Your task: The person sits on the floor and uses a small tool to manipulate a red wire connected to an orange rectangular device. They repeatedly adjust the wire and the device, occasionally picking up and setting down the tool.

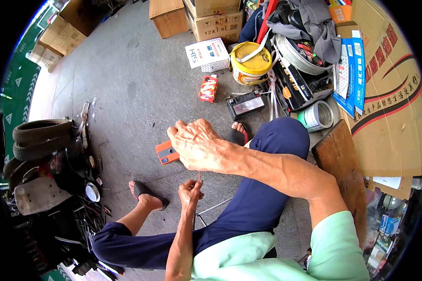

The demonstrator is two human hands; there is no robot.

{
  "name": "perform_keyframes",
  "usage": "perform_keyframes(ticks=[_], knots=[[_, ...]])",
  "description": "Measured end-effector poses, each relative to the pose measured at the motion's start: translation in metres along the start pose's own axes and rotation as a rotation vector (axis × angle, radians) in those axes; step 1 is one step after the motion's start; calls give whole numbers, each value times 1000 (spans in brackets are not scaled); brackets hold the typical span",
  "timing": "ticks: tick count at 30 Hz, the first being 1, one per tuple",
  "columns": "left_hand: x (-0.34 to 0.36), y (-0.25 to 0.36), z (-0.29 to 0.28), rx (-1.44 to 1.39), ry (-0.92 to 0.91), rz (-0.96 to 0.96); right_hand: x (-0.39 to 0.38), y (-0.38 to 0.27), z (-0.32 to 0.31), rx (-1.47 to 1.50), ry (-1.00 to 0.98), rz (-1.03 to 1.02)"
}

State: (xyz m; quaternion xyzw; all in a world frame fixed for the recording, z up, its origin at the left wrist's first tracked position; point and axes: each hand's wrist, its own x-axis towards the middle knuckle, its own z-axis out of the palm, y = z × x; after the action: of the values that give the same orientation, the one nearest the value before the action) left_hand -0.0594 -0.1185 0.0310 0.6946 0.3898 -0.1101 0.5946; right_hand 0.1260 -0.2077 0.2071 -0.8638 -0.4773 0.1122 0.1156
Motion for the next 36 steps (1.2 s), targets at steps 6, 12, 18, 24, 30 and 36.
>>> perform_keyframes(ticks=[6, 12, 18, 24, 30, 36], knots=[[-5, 11, -7, 229, -119, -79, 0, 2, 1, -113, 38, -35], [-4, 8, -5, 270, -74, -67, -2, 4, 10, -101, 168, -108], [5, -10, -1, 195, -50, -175, -3, 2, 2, -24, 117, -57], [-5, 0, 7, -3, -61, -295, -8, 3, 10, -106, 180, -192], [-17, -3, -13, -262, -280, -304, -6, -8, 11, -91, 107, -180], [-39, -6, -47, 159, -477, -110, -12, -12, 2, -64, 61, -210]])
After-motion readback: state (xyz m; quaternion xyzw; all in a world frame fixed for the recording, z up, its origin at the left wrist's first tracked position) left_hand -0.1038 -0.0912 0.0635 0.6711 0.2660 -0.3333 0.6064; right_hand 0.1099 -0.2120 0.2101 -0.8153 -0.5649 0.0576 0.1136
